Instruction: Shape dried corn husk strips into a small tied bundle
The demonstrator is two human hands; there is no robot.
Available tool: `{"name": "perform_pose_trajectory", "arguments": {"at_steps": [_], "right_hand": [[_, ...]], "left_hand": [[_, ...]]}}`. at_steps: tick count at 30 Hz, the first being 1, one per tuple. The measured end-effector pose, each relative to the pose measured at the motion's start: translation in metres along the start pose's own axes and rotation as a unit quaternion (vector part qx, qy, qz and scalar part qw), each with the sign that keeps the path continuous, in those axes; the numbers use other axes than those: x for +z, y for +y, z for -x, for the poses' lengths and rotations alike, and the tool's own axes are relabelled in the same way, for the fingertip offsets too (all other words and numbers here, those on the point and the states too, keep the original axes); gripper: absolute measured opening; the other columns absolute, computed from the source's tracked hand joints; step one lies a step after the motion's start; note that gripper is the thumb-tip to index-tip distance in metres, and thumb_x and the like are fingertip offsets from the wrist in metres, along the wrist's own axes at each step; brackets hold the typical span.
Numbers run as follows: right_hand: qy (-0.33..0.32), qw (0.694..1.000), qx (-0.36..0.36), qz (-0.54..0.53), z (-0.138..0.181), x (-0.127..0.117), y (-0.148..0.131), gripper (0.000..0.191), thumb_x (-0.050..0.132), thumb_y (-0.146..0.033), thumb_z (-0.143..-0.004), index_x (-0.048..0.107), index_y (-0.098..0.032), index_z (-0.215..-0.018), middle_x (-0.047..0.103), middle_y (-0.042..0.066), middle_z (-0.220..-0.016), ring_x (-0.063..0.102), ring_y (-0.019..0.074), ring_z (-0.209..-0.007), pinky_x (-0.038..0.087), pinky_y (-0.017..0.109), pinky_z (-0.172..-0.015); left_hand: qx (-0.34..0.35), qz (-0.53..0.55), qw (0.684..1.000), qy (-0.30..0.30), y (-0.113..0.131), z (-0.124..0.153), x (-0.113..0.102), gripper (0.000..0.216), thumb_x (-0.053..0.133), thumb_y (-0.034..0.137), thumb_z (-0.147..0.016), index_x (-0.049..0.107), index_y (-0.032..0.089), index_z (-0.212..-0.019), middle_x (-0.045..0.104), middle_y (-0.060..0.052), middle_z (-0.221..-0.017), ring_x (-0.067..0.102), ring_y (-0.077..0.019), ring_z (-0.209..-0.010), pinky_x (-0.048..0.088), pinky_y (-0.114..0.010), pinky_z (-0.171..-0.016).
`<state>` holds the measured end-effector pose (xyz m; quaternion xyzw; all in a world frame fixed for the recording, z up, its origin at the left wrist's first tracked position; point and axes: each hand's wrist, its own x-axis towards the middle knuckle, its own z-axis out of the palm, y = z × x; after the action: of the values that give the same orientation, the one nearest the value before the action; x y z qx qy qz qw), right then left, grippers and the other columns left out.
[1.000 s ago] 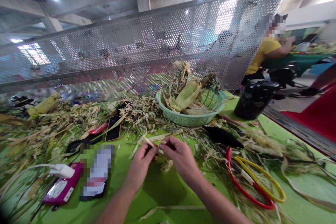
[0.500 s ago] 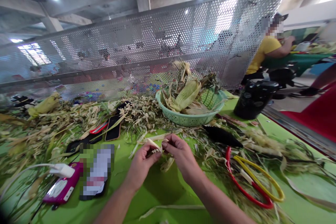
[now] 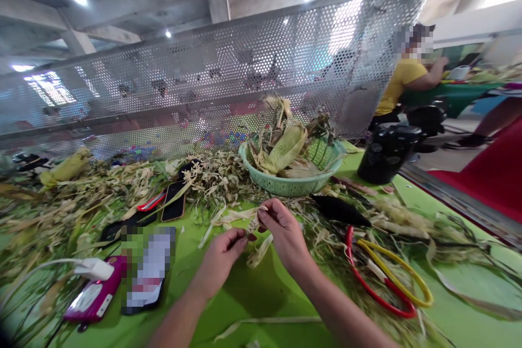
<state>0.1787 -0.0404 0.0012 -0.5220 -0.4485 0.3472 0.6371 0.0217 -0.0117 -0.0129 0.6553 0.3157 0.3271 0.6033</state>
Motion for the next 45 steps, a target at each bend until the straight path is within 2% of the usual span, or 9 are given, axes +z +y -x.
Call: {"name": "perform_pose_trajectory", "arguments": {"at_steps": [5,10,13,16,20,29,34,40,45], "right_hand": [[0.004,0.997,0.041,-0.060,0.000,0.000,0.002,0.029,0.070,-0.044,-0.073,0.054,-0.020,-0.073,0.048,-0.004,-0.065,0.044,0.0130,-0.060,0.038,0.025,-0.057],[-0.007,0.994,0.061,-0.086,-0.001,-0.002,0.002,0.027,0.070,-0.040,-0.074,0.055,-0.018,-0.072,0.049,-0.004,-0.065,0.043,0.0113,-0.057,0.038,0.024,-0.054],[-0.017,0.995,0.054,-0.083,-0.003,-0.004,0.001,0.027,0.069,-0.041,-0.075,0.055,-0.019,-0.073,0.049,-0.004,-0.065,0.044,0.0113,-0.058,0.039,0.024,-0.055],[-0.033,0.995,0.047,-0.077,-0.005,-0.004,0.000,0.028,0.071,-0.042,-0.074,0.055,-0.019,-0.073,0.048,-0.004,-0.063,0.044,0.0116,-0.057,0.039,0.024,-0.055],[-0.052,0.997,0.034,-0.045,-0.001,0.000,-0.001,0.027,0.068,-0.043,-0.076,0.054,-0.020,-0.071,0.046,-0.005,-0.063,0.043,0.0118,-0.058,0.036,0.024,-0.054],[-0.022,0.995,0.060,-0.079,0.007,0.007,0.000,0.028,0.072,-0.043,-0.071,0.057,-0.019,-0.070,0.046,-0.004,-0.062,0.040,0.0123,-0.059,0.033,0.024,-0.054],[-0.028,0.985,0.108,-0.128,0.006,0.007,0.004,0.026,0.074,-0.038,-0.068,0.057,-0.019,-0.069,0.049,-0.003,-0.063,0.042,0.0116,-0.057,0.034,0.023,-0.054],[-0.052,0.992,0.071,-0.091,0.002,0.003,0.003,0.028,0.072,-0.041,-0.072,0.055,-0.019,-0.071,0.046,-0.005,-0.061,0.040,0.0112,-0.055,0.035,0.023,-0.052],[-0.054,0.995,0.042,-0.070,0.002,0.005,0.004,0.028,0.071,-0.042,-0.072,0.055,-0.020,-0.069,0.048,-0.004,-0.062,0.043,0.0119,-0.057,0.037,0.024,-0.053]], "left_hand": [[0.062,-0.157,0.985,-0.020,0.008,0.005,0.003,0.024,0.049,0.025,-0.088,0.072,0.022,-0.094,0.069,-0.007,-0.089,0.059,-0.0229,-0.082,0.041,-0.031,-0.075],[0.124,-0.278,0.953,-0.014,0.012,0.014,0.009,0.025,0.046,0.022,-0.090,0.070,0.023,-0.085,0.066,-0.007,-0.079,0.055,-0.0228,-0.075,0.035,-0.032,-0.069],[0.098,-0.228,0.969,0.002,0.012,0.014,0.010,0.022,0.048,0.029,-0.090,0.068,0.023,-0.086,0.065,-0.007,-0.082,0.054,-0.0222,-0.076,0.035,-0.031,-0.068],[0.040,-0.116,0.992,0.003,0.012,0.012,0.008,0.023,0.049,0.038,-0.090,0.065,0.021,-0.093,0.064,-0.006,-0.089,0.055,-0.0216,-0.083,0.039,-0.030,-0.072],[-0.007,-0.012,1.000,-0.013,0.013,0.009,0.005,0.031,0.049,0.045,-0.089,0.062,0.018,-0.094,0.062,-0.005,-0.087,0.054,-0.0193,-0.083,0.041,-0.028,-0.075],[0.011,-0.019,1.000,-0.018,0.006,0.006,0.007,0.023,0.054,0.037,-0.088,0.062,0.015,-0.086,0.059,-0.001,-0.079,0.050,-0.0157,-0.076,0.040,-0.025,-0.071],[0.069,-0.131,0.989,-0.012,0.008,0.009,0.009,0.020,0.051,0.032,-0.089,0.063,0.017,-0.081,0.060,-0.002,-0.079,0.051,-0.0158,-0.075,0.040,-0.024,-0.071],[0.047,-0.051,0.997,-0.026,0.009,0.008,0.011,0.031,0.050,0.041,-0.090,0.063,0.018,-0.106,0.067,-0.006,-0.100,0.058,-0.0203,-0.093,0.044,-0.030,-0.087],[0.055,-0.071,0.996,-0.008,0.002,0.004,0.008,0.036,0.048,0.045,-0.090,0.065,0.017,-0.107,0.069,-0.006,-0.101,0.060,-0.0215,-0.093,0.045,-0.032,-0.087]]}}
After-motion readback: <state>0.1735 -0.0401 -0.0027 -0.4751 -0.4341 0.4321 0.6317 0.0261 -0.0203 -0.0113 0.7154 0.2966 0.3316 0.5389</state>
